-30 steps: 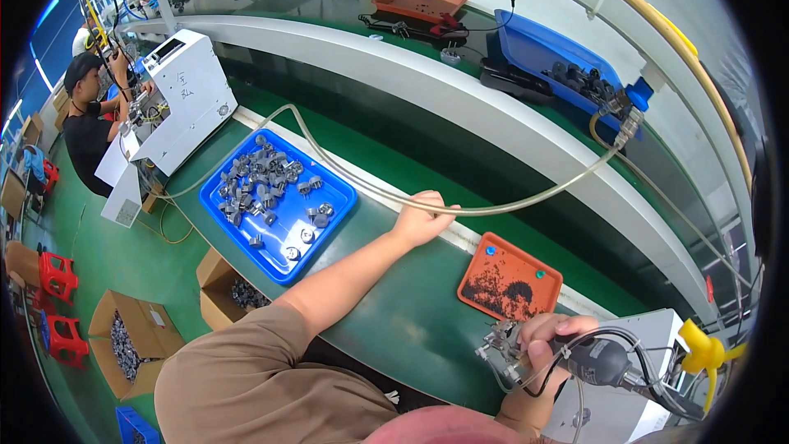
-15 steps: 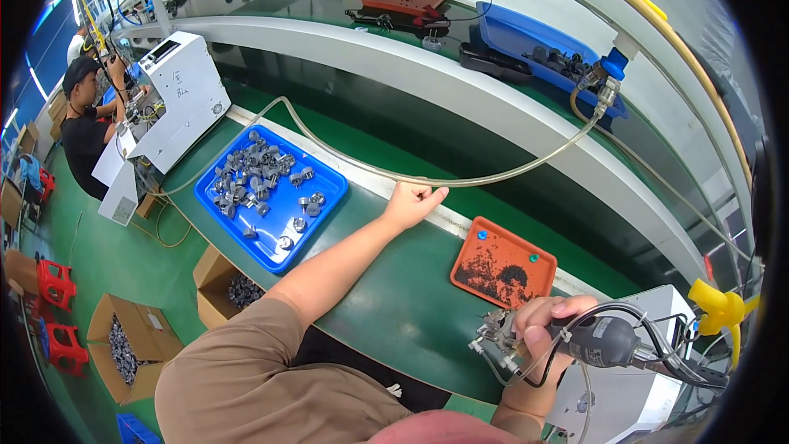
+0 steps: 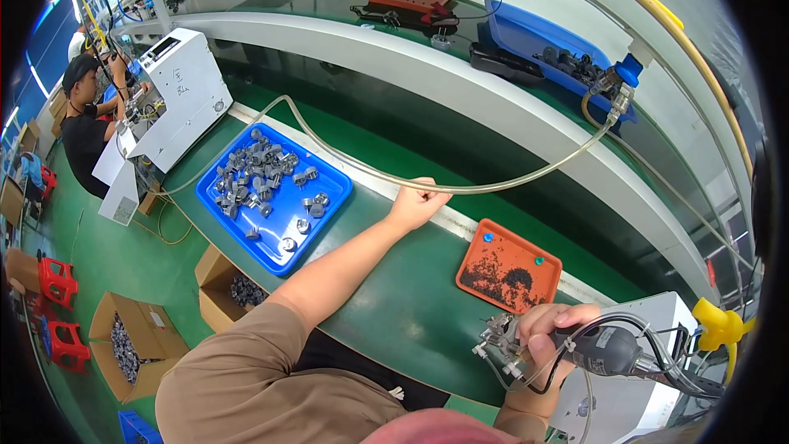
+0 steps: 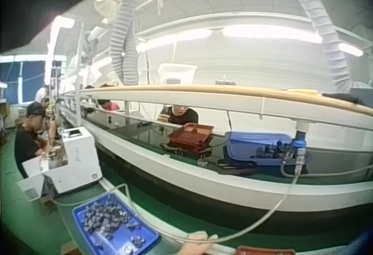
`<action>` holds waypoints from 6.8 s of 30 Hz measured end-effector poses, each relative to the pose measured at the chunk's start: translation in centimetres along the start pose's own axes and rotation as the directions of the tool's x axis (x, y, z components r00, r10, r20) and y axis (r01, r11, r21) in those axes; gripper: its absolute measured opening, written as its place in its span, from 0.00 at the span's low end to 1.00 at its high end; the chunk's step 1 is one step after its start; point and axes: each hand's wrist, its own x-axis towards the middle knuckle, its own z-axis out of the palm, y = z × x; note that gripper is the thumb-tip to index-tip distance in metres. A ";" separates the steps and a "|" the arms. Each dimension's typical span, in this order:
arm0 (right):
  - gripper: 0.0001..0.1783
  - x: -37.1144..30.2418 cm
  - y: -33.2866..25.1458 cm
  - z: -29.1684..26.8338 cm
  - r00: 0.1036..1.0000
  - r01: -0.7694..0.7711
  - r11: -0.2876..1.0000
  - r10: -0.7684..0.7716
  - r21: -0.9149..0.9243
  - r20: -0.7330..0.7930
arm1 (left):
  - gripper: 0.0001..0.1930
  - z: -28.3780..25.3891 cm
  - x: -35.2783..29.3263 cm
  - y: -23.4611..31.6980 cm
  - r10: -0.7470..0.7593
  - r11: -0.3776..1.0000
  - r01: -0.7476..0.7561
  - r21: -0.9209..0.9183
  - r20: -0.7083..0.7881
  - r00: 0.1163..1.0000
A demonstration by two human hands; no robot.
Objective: The person assembles small electronic or mechanical plastic components by hand, taking plastic casings and metal pins from blue and orange sorting trays and joining them with a pneumatic assembly tool.
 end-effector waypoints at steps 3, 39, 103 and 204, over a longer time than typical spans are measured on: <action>0.24 0.1 0.2 -0.1 0.999 0.030 0.999 -0.029 0.023 -0.021 | 0.23 0.1 0.2 0.2 -0.009 1.000 0.009 -0.016 -0.009 1.000; 0.21 1.0 -0.3 -0.9 0.985 0.155 0.987 -0.153 -0.030 0.078 | 0.27 -0.4 0.9 -1.1 0.057 0.997 -0.053 0.058 -0.062 0.996; 0.24 0.6 1.0 -0.4 0.973 0.083 0.996 -0.085 0.019 0.214 | 0.16 0.0 0.2 -0.2 -0.066 0.995 0.063 0.083 0.036 0.997; 0.25 0.6 1.6 -0.6 0.939 0.118 0.993 -0.109 -0.006 0.327 | 0.23 0.3 0.1 0.2 -0.178 0.978 0.165 0.131 0.098 0.979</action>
